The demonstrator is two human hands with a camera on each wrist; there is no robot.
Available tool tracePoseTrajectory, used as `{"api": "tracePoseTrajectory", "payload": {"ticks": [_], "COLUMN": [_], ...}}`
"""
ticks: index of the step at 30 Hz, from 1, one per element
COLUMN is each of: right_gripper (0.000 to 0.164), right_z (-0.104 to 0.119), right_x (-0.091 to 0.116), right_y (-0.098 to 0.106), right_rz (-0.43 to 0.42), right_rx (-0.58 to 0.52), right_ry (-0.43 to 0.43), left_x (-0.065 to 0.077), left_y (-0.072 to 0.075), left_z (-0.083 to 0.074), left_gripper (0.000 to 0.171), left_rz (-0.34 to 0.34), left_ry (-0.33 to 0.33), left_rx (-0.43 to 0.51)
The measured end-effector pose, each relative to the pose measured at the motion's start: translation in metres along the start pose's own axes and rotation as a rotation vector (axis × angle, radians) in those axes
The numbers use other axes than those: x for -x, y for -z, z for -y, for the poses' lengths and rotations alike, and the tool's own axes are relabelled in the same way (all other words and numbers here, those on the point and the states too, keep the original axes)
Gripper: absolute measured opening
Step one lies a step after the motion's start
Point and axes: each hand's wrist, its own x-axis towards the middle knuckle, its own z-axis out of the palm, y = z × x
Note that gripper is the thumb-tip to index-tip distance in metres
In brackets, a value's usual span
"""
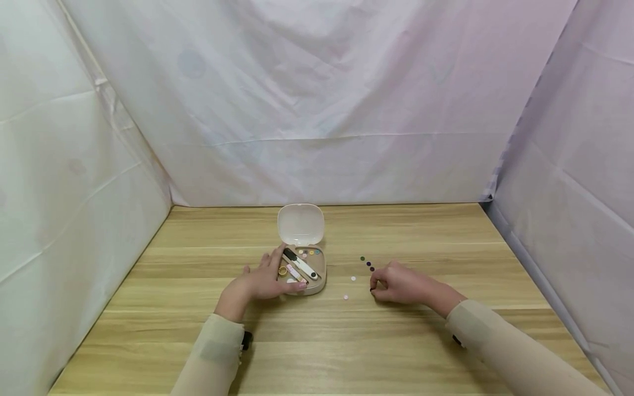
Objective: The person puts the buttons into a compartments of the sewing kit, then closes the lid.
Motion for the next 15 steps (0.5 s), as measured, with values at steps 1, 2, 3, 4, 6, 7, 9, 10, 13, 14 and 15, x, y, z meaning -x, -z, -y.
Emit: {"api": "tracePoseTrajectory", "payload": {"ticks": [1, 2, 3, 4, 6, 7, 9, 10, 13, 14, 15], "right_gripper": [0.007, 0.007, 0.007, 0.006, 0.005, 0.005, 0.004, 0.004, 0.004, 0.004, 0.004], "right_z": [0.0001, -0.0001, -0.0002, -0.0003, -0.0005, -0.0007, -0.0006, -0.0004, 0.0005, 0.0010, 0.0012], "right_x": [-0.0003, -0.0006, -0.0008, -0.0008, -0.0012, -0.0013, -0.0015, -0.0019, -0.0033, -0.0041, -0.0051], "right_y": [0.0000, -0.0001, -0.0001, -0.0001, 0.0004, 0.0007, 0.0019, 0.0026, 0.0048, 0.0057, 0.0064], "right_rz": [0.003, 0.007, 0.014, 0.022, 0.037, 0.044, 0.054, 0.055, 0.054, 0.049, 0.044], "right_rx": [0.000, -0.001, -0.005, -0.009, -0.017, -0.022, -0.027, -0.031, -0.039, -0.041, -0.043], "right_ry": [-0.004, -0.009, -0.019, -0.029, -0.050, -0.058, -0.068, -0.071, -0.079, -0.077, -0.075], "left_x": [0.0012, 0.0008, 0.0017, 0.0022, 0.0026, 0.0023, 0.0009, -0.0001, -0.0043, -0.0057, -0.0058], "left_y": [0.0007, -0.0003, 0.0001, 0.0003, 0.0010, 0.0006, 0.0004, -0.0005, -0.0031, -0.0041, -0.0039], "left_z": [-0.0011, 0.0000, -0.0005, -0.0006, -0.0007, 0.0001, 0.0007, 0.0017, 0.0050, 0.0062, 0.0060], "left_gripper": [0.137, 0.137, 0.137, 0.137, 0.137, 0.137, 0.137, 0.137, 0.137, 0.137, 0.137], "left_rz": [0.001, -0.001, -0.008, -0.015, -0.017, -0.014, -0.015, -0.015, -0.018, -0.021, -0.023], "left_ry": [0.001, 0.001, -0.006, -0.013, -0.020, -0.017, -0.021, -0.017, -0.012, -0.011, -0.012], "left_rx": [-0.001, -0.003, 0.005, 0.009, 0.014, 0.008, 0.011, 0.007, 0.005, 0.007, 0.009]}}
